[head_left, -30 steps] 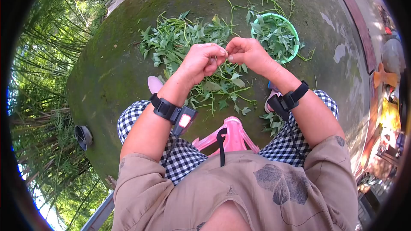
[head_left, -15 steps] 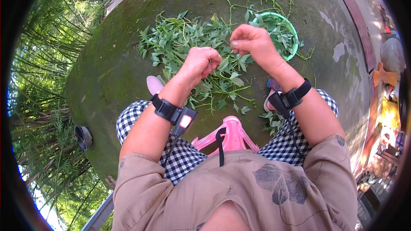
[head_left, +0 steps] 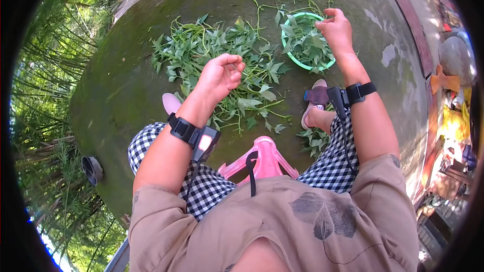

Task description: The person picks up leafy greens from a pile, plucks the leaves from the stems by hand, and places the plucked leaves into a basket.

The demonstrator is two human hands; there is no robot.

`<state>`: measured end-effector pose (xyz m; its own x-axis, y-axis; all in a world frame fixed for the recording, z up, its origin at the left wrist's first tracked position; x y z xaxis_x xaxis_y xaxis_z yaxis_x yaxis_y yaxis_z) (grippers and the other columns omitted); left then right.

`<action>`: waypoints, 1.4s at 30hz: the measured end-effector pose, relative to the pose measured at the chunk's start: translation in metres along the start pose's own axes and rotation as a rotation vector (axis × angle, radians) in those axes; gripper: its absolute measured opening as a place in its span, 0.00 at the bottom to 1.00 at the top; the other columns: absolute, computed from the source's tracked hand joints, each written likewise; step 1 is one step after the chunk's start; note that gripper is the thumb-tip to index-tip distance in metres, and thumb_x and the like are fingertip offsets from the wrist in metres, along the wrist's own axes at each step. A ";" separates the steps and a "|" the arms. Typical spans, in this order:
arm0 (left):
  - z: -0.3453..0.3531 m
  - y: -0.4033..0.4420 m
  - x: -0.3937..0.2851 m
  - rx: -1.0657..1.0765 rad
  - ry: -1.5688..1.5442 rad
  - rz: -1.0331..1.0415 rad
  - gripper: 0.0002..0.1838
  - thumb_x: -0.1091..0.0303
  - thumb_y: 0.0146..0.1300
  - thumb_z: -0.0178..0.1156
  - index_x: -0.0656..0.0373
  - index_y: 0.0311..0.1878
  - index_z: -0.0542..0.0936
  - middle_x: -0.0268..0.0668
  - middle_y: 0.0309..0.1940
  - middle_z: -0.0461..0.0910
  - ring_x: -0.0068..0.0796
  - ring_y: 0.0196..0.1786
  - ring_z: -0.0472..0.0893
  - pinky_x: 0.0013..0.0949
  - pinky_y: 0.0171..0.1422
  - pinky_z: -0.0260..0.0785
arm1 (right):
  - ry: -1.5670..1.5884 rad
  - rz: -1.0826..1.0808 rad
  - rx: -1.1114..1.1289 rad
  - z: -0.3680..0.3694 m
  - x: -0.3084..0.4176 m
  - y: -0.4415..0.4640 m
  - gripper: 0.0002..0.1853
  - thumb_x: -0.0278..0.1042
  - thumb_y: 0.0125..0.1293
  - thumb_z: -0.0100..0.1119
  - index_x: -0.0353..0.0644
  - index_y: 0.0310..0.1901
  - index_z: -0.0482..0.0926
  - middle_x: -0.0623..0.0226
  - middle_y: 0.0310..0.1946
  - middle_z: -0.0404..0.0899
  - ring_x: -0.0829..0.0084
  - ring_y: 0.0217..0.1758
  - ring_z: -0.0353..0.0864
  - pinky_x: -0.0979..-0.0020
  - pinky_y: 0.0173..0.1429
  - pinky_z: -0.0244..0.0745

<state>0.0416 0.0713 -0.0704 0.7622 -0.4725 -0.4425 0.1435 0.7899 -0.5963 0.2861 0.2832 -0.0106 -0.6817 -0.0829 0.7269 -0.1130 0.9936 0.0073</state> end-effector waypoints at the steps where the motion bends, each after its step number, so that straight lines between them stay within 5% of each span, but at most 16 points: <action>1: 0.000 0.000 -0.001 -0.001 -0.035 0.005 0.07 0.67 0.65 0.51 0.59 0.36 0.75 0.35 0.27 0.77 0.21 0.19 0.69 0.25 0.16 0.55 | -0.016 -0.010 0.007 0.004 0.010 -0.008 0.19 0.30 0.50 0.69 0.37 0.46 0.80 0.58 0.35 0.84 0.64 0.38 0.83 0.64 0.47 0.77; 3: 0.002 0.001 0.001 -0.007 -0.102 0.012 0.08 0.66 0.68 0.48 0.59 0.37 0.75 0.37 0.29 0.78 0.22 0.20 0.70 0.24 0.16 0.57 | 0.040 -0.120 0.216 0.040 0.021 -0.029 0.15 0.33 0.52 0.66 0.37 0.42 0.82 0.56 0.32 0.84 0.64 0.37 0.83 0.65 0.45 0.76; 4: -0.003 0.005 0.002 -0.007 -0.105 0.015 0.09 0.66 0.68 0.48 0.59 0.39 0.76 0.38 0.31 0.78 0.23 0.22 0.71 0.24 0.16 0.58 | 0.144 -0.168 0.402 0.062 0.036 -0.051 0.10 0.31 0.57 0.64 0.37 0.39 0.82 0.69 0.27 0.80 0.77 0.28 0.77 0.73 0.34 0.74; 6: -0.004 0.005 0.004 -0.041 -0.106 0.025 0.09 0.66 0.68 0.48 0.59 0.39 0.76 0.38 0.31 0.79 0.24 0.22 0.72 0.24 0.16 0.58 | 0.301 0.017 0.759 0.092 0.060 -0.099 0.10 0.36 0.62 0.62 0.37 0.37 0.82 0.70 0.25 0.79 0.79 0.26 0.76 0.75 0.32 0.73; 7: -0.004 0.005 0.005 -0.056 -0.108 0.028 0.09 0.66 0.68 0.48 0.59 0.39 0.76 0.38 0.32 0.79 0.24 0.22 0.72 0.24 0.16 0.58 | 0.323 0.015 0.810 0.102 0.067 -0.114 0.15 0.41 0.58 0.64 0.34 0.34 0.83 0.65 0.22 0.80 0.75 0.22 0.77 0.69 0.29 0.72; 11: -0.005 0.008 0.007 -0.049 -0.124 0.033 0.09 0.67 0.68 0.48 0.60 0.39 0.76 0.39 0.31 0.79 0.25 0.23 0.73 0.25 0.16 0.58 | 0.205 -0.048 0.888 0.125 0.071 -0.133 0.18 0.46 0.60 0.64 0.35 0.33 0.82 0.65 0.20 0.78 0.73 0.21 0.77 0.69 0.28 0.71; 17: 0.000 0.004 0.006 0.008 -0.097 0.041 0.10 0.66 0.68 0.49 0.61 0.40 0.76 0.39 0.32 0.80 0.25 0.24 0.74 0.24 0.16 0.59 | 0.362 0.164 0.961 0.129 0.059 -0.132 0.09 0.33 0.59 0.64 0.34 0.30 0.80 0.66 0.21 0.78 0.75 0.21 0.77 0.70 0.24 0.72; 20: -0.008 0.000 -0.004 -0.207 0.056 0.090 0.05 0.71 0.64 0.55 0.61 0.40 0.76 0.38 0.31 0.80 0.24 0.24 0.76 0.23 0.16 0.57 | 0.223 0.090 1.039 0.113 0.057 -0.117 0.08 0.31 0.58 0.65 0.34 0.30 0.80 0.66 0.21 0.78 0.75 0.21 0.77 0.69 0.25 0.75; 25: -0.032 -0.006 -0.002 -0.481 0.369 0.030 0.09 0.75 0.58 0.61 0.63 0.42 0.77 0.38 0.30 0.81 0.25 0.25 0.80 0.22 0.16 0.57 | 0.105 0.224 0.623 0.043 0.013 -0.040 0.06 0.28 0.55 0.65 0.37 0.26 0.77 0.71 0.19 0.73 0.78 0.20 0.72 0.74 0.24 0.73; 26: -0.031 -0.008 0.001 -0.498 0.452 0.009 0.12 0.69 0.62 0.59 0.66 0.46 0.76 0.42 0.30 0.80 0.27 0.24 0.81 0.23 0.16 0.58 | 0.147 0.270 0.555 0.031 0.000 -0.030 0.08 0.30 0.54 0.67 0.37 0.27 0.77 0.71 0.19 0.73 0.78 0.20 0.72 0.74 0.24 0.73; 32: -0.027 -0.001 0.019 -0.263 0.203 -0.147 0.23 0.53 0.74 0.46 0.67 0.51 0.75 0.52 0.37 0.82 0.30 0.25 0.80 0.23 0.15 0.63 | -0.207 0.134 0.083 0.001 -0.034 -0.002 0.10 0.32 0.54 0.70 0.36 0.33 0.82 0.64 0.24 0.80 0.72 0.29 0.80 0.70 0.29 0.75; 35: -0.022 0.003 0.012 -0.178 -0.015 -0.076 0.25 0.51 0.76 0.41 0.67 0.48 0.76 0.53 0.38 0.82 0.30 0.24 0.77 0.25 0.16 0.60 | -0.058 0.016 0.419 0.055 -0.001 -0.032 0.13 0.33 0.54 0.68 0.35 0.38 0.82 0.62 0.31 0.83 0.72 0.31 0.80 0.69 0.35 0.76; 37: -0.023 0.005 0.006 -0.140 -0.125 -0.027 0.25 0.51 0.76 0.41 0.67 0.46 0.76 0.53 0.38 0.82 0.30 0.24 0.76 0.26 0.16 0.58 | 0.383 0.269 0.789 0.098 0.022 -0.086 0.13 0.34 0.55 0.68 0.35 0.39 0.82 0.62 0.35 0.83 0.72 0.34 0.80 0.68 0.40 0.75; 42: -0.026 0.006 -0.002 -0.111 -0.241 0.048 0.24 0.52 0.75 0.42 0.67 0.49 0.76 0.52 0.39 0.82 0.37 0.30 0.78 0.32 0.25 0.67 | 0.485 0.263 1.078 0.147 0.069 -0.169 0.10 0.36 0.60 0.66 0.40 0.39 0.82 0.71 0.32 0.81 0.78 0.39 0.77 0.72 0.43 0.72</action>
Point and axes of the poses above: each hand's wrist, its own y-axis towards the middle knuckle, its own z-axis out of the palm, x = y × z, the point moved 6 cm from there along y, towards the middle knuckle
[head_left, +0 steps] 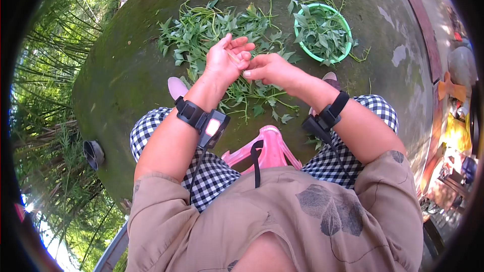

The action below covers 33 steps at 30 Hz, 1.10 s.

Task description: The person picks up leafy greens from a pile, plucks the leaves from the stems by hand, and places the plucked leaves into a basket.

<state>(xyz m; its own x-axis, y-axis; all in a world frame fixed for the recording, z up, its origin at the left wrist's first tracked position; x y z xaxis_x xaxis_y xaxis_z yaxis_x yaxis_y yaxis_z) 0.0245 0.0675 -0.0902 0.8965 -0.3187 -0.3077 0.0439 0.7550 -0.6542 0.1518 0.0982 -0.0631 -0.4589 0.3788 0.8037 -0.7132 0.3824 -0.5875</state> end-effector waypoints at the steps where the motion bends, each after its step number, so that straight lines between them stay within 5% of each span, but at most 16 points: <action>1: -0.002 0.001 -0.002 -0.035 0.041 0.035 0.25 0.51 0.75 0.43 0.67 0.51 0.76 0.53 0.41 0.81 0.38 0.32 0.79 0.34 0.28 0.68 | -0.054 0.031 0.036 0.006 -0.002 0.001 0.10 0.37 0.60 0.66 0.41 0.39 0.82 0.71 0.32 0.81 0.77 0.40 0.77 0.71 0.43 0.72; 4: 0.005 -0.009 -0.011 -0.159 0.220 0.118 0.29 0.46 0.71 0.49 0.65 0.56 0.74 0.53 0.49 0.78 0.41 0.41 0.80 0.42 0.42 0.72 | 0.036 0.096 -0.045 -0.001 -0.005 0.007 0.07 0.31 0.62 0.63 0.38 0.38 0.82 0.68 0.31 0.81 0.76 0.32 0.79 0.72 0.34 0.74; 7: 0.002 -0.027 -0.036 -0.530 0.707 0.300 0.31 0.42 0.68 0.52 0.64 0.56 0.74 0.52 0.51 0.77 0.41 0.42 0.80 0.39 0.41 0.70 | -0.135 -0.058 -0.177 -0.029 0.012 0.013 0.10 0.29 0.63 0.61 0.32 0.42 0.81 0.66 0.29 0.80 0.76 0.22 0.77 0.74 0.26 0.73; 11: -0.028 -0.018 -0.047 -0.439 0.982 0.147 0.25 0.55 0.63 0.62 0.65 0.54 0.77 0.49 0.55 0.75 0.34 0.44 0.79 0.36 0.43 0.69 | -0.427 -0.128 -0.285 -0.069 0.019 0.012 0.11 0.35 0.59 0.62 0.34 0.38 0.83 0.60 0.23 0.80 0.71 0.18 0.78 0.67 0.28 0.74; 12: -0.031 -0.013 -0.042 -0.467 1.096 0.099 0.15 0.67 0.58 0.62 0.60 0.48 0.82 0.42 0.48 0.79 0.33 0.46 0.78 0.40 0.43 0.69 | -0.527 -0.131 -0.318 -0.075 0.023 0.010 0.11 0.36 0.58 0.62 0.37 0.37 0.84 0.56 0.26 0.82 0.64 0.25 0.81 0.62 0.35 0.76; 15: 0.009 -0.037 -0.022 -0.645 1.889 0.854 0.06 0.75 0.53 0.58 0.56 0.31 0.84 0.41 0.36 0.80 0.38 0.47 0.77 0.49 0.47 0.67 | -0.780 -0.154 -0.362 -0.082 0.037 0.001 0.11 0.38 0.57 0.61 0.39 0.36 0.84 0.55 0.30 0.83 0.57 0.35 0.83 0.58 0.43 0.76; 16: 0.019 -0.044 -0.019 -0.609 1.882 0.975 0.07 0.75 0.50 0.57 0.54 0.29 0.84 0.40 0.34 0.81 0.42 0.48 0.77 0.53 0.52 0.65 | -0.877 -0.220 -0.362 -0.083 0.040 0.000 0.11 0.39 0.58 0.60 0.43 0.36 0.85 0.57 0.33 0.84 0.54 0.41 0.82 0.57 0.46 0.76; 19: 0.030 -0.040 -0.023 -0.499 2.044 0.719 0.09 0.72 0.51 0.58 0.53 0.34 0.85 0.41 0.38 0.81 0.43 0.47 0.77 0.53 0.53 0.66 | -0.943 -0.183 -0.348 -0.082 0.044 -0.002 0.10 0.39 0.58 0.60 0.44 0.36 0.85 0.57 0.33 0.84 0.55 0.40 0.83 0.57 0.46 0.76; 23: 0.033 -0.039 -0.020 -0.449 2.099 0.794 0.07 0.70 0.47 0.62 0.56 0.32 0.84 0.40 0.34 0.80 0.42 0.40 0.79 0.43 0.42 0.71 | -0.995 -0.191 -0.310 -0.074 0.054 -0.010 0.10 0.38 0.57 0.60 0.45 0.36 0.85 0.57 0.32 0.84 0.55 0.39 0.83 0.57 0.45 0.76; 29: 0.040 -0.028 -0.013 -0.081 1.676 0.811 0.09 0.72 0.52 0.61 0.60 0.37 0.85 0.34 0.31 0.80 0.28 0.33 0.78 0.31 0.38 0.71 | -0.985 -0.294 -0.243 -0.061 0.063 -0.017 0.09 0.38 0.58 0.60 0.44 0.36 0.84 0.57 0.30 0.83 0.55 0.37 0.82 0.58 0.43 0.76; 33: 0.034 -0.019 -0.005 -0.014 1.333 0.444 0.09 0.69 0.55 0.60 0.64 0.35 0.84 0.31 0.26 0.81 0.19 0.25 0.74 0.26 0.30 0.66 | -0.957 -0.372 -0.240 -0.060 0.065 -0.018 0.10 0.39 0.60 0.61 0.43 0.37 0.84 0.56 0.28 0.82 0.54 0.34 0.82 0.60 0.41 0.75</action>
Point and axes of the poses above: each hand's wrist, its own y-axis towards the middle knuckle, its own z-axis out of the palm, x = y × z, the point moved 6 cm from there along y, towards the middle knuckle
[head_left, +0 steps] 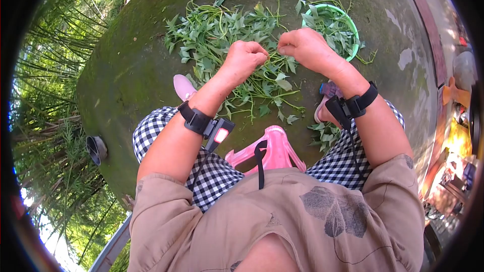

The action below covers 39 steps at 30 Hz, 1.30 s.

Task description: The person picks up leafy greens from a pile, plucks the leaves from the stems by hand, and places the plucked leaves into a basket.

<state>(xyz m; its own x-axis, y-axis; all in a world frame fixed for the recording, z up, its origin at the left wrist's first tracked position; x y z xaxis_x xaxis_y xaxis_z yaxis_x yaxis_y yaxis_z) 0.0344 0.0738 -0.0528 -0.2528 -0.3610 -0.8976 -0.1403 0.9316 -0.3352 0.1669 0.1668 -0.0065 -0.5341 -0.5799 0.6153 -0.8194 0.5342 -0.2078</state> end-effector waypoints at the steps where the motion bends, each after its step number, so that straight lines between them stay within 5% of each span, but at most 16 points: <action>1: 0.001 -0.002 -0.003 0.007 -0.029 -0.013 0.09 0.68 0.56 0.61 0.65 0.34 0.84 0.31 0.25 0.80 0.17 0.24 0.73 0.25 0.28 0.64 | -0.006 -0.003 -0.009 -0.002 0.000 0.000 0.10 0.39 0.60 0.60 0.43 0.37 0.84 0.55 0.28 0.82 0.54 0.34 0.82 0.60 0.41 0.75; 4: 0.003 -0.003 -0.007 0.043 -0.067 -0.072 0.10 0.66 0.56 0.61 0.64 0.33 0.84 0.29 0.22 0.79 0.15 0.21 0.71 0.23 0.25 0.62 | -0.021 -0.003 -0.040 -0.002 -0.006 -0.001 0.08 0.38 0.58 0.62 0.44 0.36 0.83 0.58 0.31 0.82 0.54 0.35 0.81 0.59 0.40 0.74; 10: 0.003 -0.002 -0.006 0.016 0.017 0.033 0.09 0.67 0.54 0.61 0.64 0.31 0.83 0.28 0.18 0.76 0.15 0.20 0.70 0.23 0.23 0.60 | -0.420 -0.430 -0.367 -0.009 0.040 -0.015 0.08 0.31 0.51 0.62 0.49 0.35 0.84 0.66 0.36 0.77 0.60 0.45 0.77 0.62 0.48 0.70; 16: 0.004 -0.004 -0.012 0.004 -0.061 0.015 0.08 0.67 0.54 0.61 0.62 0.30 0.83 0.27 0.16 0.74 0.14 0.18 0.69 0.22 0.20 0.59 | -0.494 -0.330 -0.129 0.011 0.035 -0.008 0.08 0.29 0.51 0.61 0.48 0.34 0.83 0.67 0.37 0.77 0.64 0.46 0.76 0.62 0.50 0.66; 23: 0.005 -0.008 -0.011 0.015 -0.140 -0.056 0.05 0.69 0.57 0.63 0.61 0.30 0.82 0.26 0.16 0.73 0.12 0.18 0.70 0.20 0.19 0.58 | -0.434 -0.284 -0.114 0.014 0.038 -0.008 0.06 0.29 0.51 0.60 0.47 0.33 0.83 0.67 0.36 0.78 0.64 0.47 0.78 0.62 0.51 0.67; 29: 0.007 -0.003 -0.007 -0.029 0.041 0.114 0.08 0.70 0.50 0.63 0.66 0.29 0.81 0.37 0.21 0.79 0.24 0.24 0.76 0.32 0.31 0.70 | -0.319 -0.291 -0.199 0.011 0.033 -0.006 0.04 0.28 0.50 0.63 0.47 0.30 0.81 0.67 0.34 0.77 0.64 0.43 0.79 0.62 0.47 0.69; 32: 0.008 -0.006 -0.013 -0.073 0.144 0.261 0.05 0.71 0.57 0.60 0.62 0.29 0.79 0.26 0.19 0.73 0.12 0.24 0.67 0.24 0.26 0.61 | -0.311 -0.344 -0.273 0.008 0.036 -0.008 0.04 0.28 0.50 0.64 0.47 0.29 0.79 0.67 0.32 0.76 0.63 0.40 0.79 0.62 0.44 0.69; 35: 0.004 -0.008 -0.014 -0.167 0.081 0.209 0.07 0.70 0.51 0.62 0.66 0.28 0.80 0.37 0.20 0.78 0.25 0.24 0.75 0.32 0.31 0.70 | -0.269 -0.387 -0.344 0.006 0.038 -0.011 0.05 0.31 0.50 0.65 0.46 0.27 0.77 0.68 0.29 0.75 0.62 0.36 0.78 0.60 0.41 0.69; 39: 0.002 -0.008 -0.002 -0.242 -0.227 0.010 0.06 0.72 0.54 0.61 0.65 0.27 0.80 0.31 0.19 0.76 0.19 0.22 0.73 0.27 0.27 0.66 | -0.190 -0.267 -0.337 0.014 0.034 -0.009 0.05 0.30 0.49 0.65 0.44 0.28 0.77 0.67 0.29 0.77 0.61 0.38 0.79 0.60 0.41 0.70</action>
Point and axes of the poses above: each hand's wrist, its own y-axis towards the middle knuckle, its own z-axis out of the palm, x = y × z, the point moved 6 cm from there along y, towards the middle knuckle
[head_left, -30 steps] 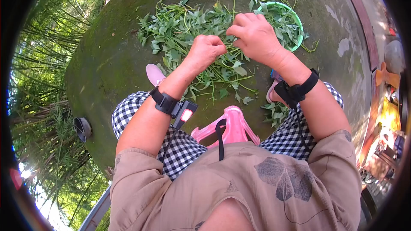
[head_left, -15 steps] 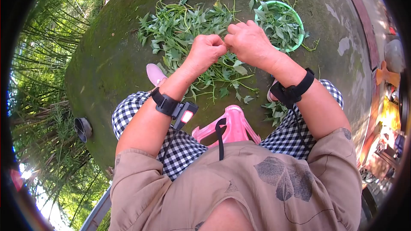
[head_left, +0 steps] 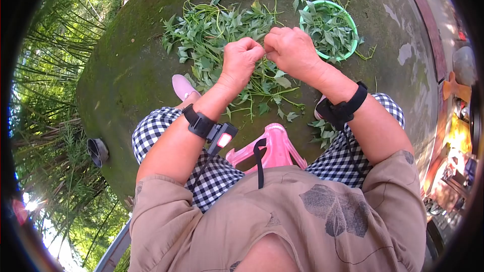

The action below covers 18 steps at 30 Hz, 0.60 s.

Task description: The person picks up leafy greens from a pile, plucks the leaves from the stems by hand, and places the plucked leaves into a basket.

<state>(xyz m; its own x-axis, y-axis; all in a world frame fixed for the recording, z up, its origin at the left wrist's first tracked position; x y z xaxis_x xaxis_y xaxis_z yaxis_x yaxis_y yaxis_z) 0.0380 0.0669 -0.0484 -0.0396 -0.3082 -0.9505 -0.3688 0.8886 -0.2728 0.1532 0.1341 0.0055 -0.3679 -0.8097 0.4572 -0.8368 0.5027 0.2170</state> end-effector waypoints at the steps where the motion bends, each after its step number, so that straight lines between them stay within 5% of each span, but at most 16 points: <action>1: -0.001 -0.001 0.001 -0.022 -0.044 -0.063 0.05 0.72 0.56 0.60 0.64 0.28 0.80 0.29 0.19 0.75 0.16 0.22 0.72 0.24 0.25 0.65 | 0.012 0.029 0.002 0.000 -0.001 0.000 0.05 0.30 0.49 0.65 0.44 0.28 0.77 0.67 0.29 0.77 0.61 0.38 0.79 0.61 0.42 0.70; 5: -0.010 -0.001 -0.005 -0.047 -0.190 -0.165 0.04 0.73 0.59 0.60 0.63 0.30 0.81 0.31 0.23 0.79 0.19 0.23 0.76 0.22 0.25 0.67 | 0.020 0.179 0.163 0.005 -0.011 0.000 0.03 0.30 0.53 0.59 0.44 0.30 0.80 0.63 0.32 0.81 0.58 0.42 0.81 0.57 0.47 0.72; 12: -0.028 0.010 -0.010 0.013 -0.487 -0.116 0.07 0.73 0.65 0.51 0.66 0.40 0.77 0.49 0.44 0.83 0.36 0.42 0.85 0.27 0.33 0.73 | 0.000 0.229 0.251 0.012 -0.024 -0.008 0.04 0.30 0.52 0.57 0.44 0.30 0.80 0.57 0.30 0.82 0.53 0.38 0.82 0.52 0.43 0.75; 18: -0.042 0.021 -0.013 0.095 -0.745 -0.179 0.06 0.73 0.64 0.50 0.65 0.38 0.75 0.59 0.48 0.80 0.41 0.45 0.85 0.28 0.32 0.75 | -0.032 0.314 0.302 0.020 -0.054 -0.023 0.04 0.29 0.52 0.56 0.44 0.30 0.80 0.56 0.28 0.82 0.51 0.37 0.82 0.52 0.41 0.75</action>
<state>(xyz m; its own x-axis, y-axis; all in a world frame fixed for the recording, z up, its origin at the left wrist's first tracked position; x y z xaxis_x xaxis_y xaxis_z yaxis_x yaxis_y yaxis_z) -0.0084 0.0756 -0.0352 0.6614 -0.1697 -0.7306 -0.2283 0.8823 -0.4116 0.1837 0.1600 -0.0414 -0.6319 -0.6428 0.4330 -0.7615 0.6191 -0.1922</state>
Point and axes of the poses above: each hand's wrist, its own y-axis towards the middle knuckle, its own z-axis out of the palm, x = y × z, the point moved 6 cm from there along y, towards the middle knuckle
